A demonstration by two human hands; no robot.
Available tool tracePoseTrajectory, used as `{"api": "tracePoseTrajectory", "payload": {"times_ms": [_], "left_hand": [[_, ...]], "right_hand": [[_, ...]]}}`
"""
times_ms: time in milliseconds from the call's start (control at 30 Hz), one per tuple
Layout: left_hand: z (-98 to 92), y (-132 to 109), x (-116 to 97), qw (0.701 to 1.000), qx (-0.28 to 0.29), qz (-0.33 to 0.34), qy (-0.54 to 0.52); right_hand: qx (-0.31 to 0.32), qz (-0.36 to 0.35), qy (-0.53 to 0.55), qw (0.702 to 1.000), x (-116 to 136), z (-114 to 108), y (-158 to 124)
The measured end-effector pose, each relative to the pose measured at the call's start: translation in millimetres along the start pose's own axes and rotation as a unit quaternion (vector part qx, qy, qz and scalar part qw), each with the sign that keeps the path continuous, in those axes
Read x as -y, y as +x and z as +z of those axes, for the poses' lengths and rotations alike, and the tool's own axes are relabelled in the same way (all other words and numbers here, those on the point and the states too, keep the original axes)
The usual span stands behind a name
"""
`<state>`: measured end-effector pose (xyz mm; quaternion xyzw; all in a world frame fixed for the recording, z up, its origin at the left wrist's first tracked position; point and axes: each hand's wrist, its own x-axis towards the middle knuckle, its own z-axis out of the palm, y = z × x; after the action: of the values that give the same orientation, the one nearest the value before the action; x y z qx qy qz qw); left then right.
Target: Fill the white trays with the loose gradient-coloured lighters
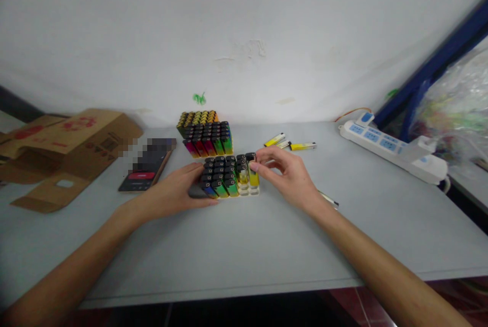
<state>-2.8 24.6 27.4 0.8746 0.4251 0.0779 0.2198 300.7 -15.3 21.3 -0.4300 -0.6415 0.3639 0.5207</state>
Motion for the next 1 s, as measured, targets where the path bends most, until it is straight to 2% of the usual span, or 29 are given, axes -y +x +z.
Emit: {"api": "tracePoseTrajectory", "payload": {"times_ms": [267,400,567,700,900,1000], "left_hand": [[0.8,0.4,-0.6,1.0,-0.006,0.001,-0.002],[0.7,0.3,-0.2,1.0,-0.009,0.003,-0.003],[0.3,0.2,-0.8,1.0,-0.008,0.002,-0.005],[-0.2,-0.3,-1.0,1.0,-0.01,0.003,-0.003],[-0.2,-0.3,-1.3,1.0,-0.012,0.004,-0.013],[0.5,0.2,0.0,1.0,-0.014,0.01,-0.015]], "right_hand": [[0.076,0.005,-0.081,0.994,-1.3,-1.5,-7.4],[0.093,-0.038,-0.127,0.987,-1.4,-1.0,-6.8],[0.136,-0.114,-0.202,0.963,5.7,-7.2,-4.5],[0.172,-0.114,-0.219,0.954,7.4,-9.4,-3.3],[0.168,-0.129,-0.254,0.944,6.7,-5.9,-5.2],[0.185,-0.131,-0.282,0.932,10.5,-12.4,-3.7]]}}
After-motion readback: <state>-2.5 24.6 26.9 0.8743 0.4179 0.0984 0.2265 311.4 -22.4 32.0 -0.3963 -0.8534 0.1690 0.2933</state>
